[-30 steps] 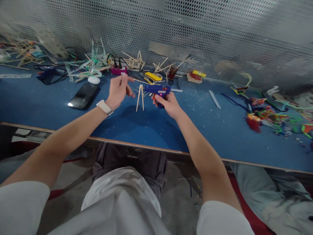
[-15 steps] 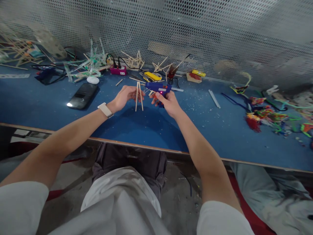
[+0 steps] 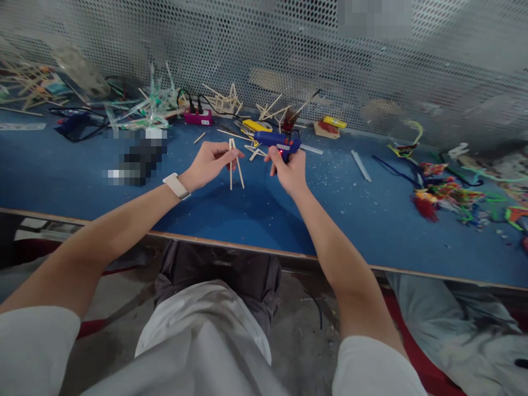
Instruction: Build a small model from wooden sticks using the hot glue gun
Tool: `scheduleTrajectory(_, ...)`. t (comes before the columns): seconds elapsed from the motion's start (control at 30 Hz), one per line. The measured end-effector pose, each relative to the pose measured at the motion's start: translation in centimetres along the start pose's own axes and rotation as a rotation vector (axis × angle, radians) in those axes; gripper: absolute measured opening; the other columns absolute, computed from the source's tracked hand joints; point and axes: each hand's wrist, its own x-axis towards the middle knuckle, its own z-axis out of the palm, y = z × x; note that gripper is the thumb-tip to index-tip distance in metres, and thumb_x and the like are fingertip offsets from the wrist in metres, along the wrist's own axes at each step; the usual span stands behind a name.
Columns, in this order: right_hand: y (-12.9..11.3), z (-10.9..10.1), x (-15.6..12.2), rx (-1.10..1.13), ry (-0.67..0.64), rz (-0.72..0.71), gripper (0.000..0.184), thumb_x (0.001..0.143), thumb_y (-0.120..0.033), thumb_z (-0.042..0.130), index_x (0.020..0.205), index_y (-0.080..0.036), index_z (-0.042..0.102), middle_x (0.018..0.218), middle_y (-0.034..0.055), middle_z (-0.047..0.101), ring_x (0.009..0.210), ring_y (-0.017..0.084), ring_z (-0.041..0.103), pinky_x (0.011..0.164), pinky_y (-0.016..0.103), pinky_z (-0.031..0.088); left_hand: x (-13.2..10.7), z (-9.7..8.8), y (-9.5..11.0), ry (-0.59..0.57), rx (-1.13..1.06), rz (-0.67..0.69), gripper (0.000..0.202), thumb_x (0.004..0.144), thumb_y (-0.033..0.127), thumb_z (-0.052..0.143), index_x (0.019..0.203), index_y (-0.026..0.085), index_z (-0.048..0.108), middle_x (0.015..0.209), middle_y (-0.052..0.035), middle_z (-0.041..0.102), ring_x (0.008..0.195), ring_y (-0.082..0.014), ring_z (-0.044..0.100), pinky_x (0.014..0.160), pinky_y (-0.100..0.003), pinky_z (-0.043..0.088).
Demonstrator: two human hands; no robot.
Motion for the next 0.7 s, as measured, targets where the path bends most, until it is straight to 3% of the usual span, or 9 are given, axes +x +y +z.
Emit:
scheduleTrajectory(0.1, -0.3, 0.0, -0.1, 0.011, 0.022, -0.010, 0.072, 0.089, -0.099, 0.078, 0.089, -0.027, 0.074, 0.076, 0.0016, 0.073, 0.047, 0.012, 0.054, 0.047, 0.033, 0.048, -0.1, 0.1, 0.1, -0.022, -0.010, -0.026, 0.055, 0.110, 0.073, 0.076, 0.096, 0.021, 0.087, 0.075, -0.0043, 0.075, 0.064, -0.0142, 0.067, 0.063, -0.029, 0.056)
scheduleTrajectory(0.23, -0.8, 0.0, -0.5, -0.004, 0.003, -0.018, 0.075, 0.088, -0.102, 0.075, 0.080, -0.028, 0.067, 0.075, 0.0015, 0.071, 0.049, 0.013, 0.055, 0.049, 0.034, 0.051, -0.3, 0.4, 0.4, -0.027, -0.018, -0.014, 0.059, 0.109, 0.076, 0.076, 0.096, 0.020, 0.087, 0.073, -0.0035, 0.073, 0.061, -0.0133, 0.064, 0.060, -0.028, 0.053)
scheduleTrajectory(0.47, -1.2, -0.2, -1.0, -0.001, -0.037, -0.057, 0.077, 0.091, -0.102, 0.072, 0.074, -0.027, 0.065, 0.071, 0.0017, 0.065, 0.053, 0.013, 0.055, 0.052, 0.035, 0.052, -0.5, 0.6, 1.1, -0.019, 0.068, 0.098, 0.064, 0.112, 0.081, 0.067, 0.094, 0.022, 0.084, 0.077, -0.0039, 0.069, 0.061, -0.0145, 0.062, 0.061, -0.032, 0.051)
scheduleTrajectory(0.7, -0.5, -0.8, -0.6, 0.070, 0.044, -0.022, 0.085, 0.082, -0.114, 0.064, 0.090, -0.029, 0.061, 0.069, -0.0025, 0.053, 0.055, 0.012, 0.051, 0.045, 0.026, 0.041, -1.2, 0.5, 3.0, 0.049, 0.341, 0.223, 0.059, 0.118, 0.072, 0.059, 0.088, 0.024, 0.079, 0.095, -0.0099, 0.074, 0.082, -0.0220, 0.071, 0.080, -0.038, 0.059)
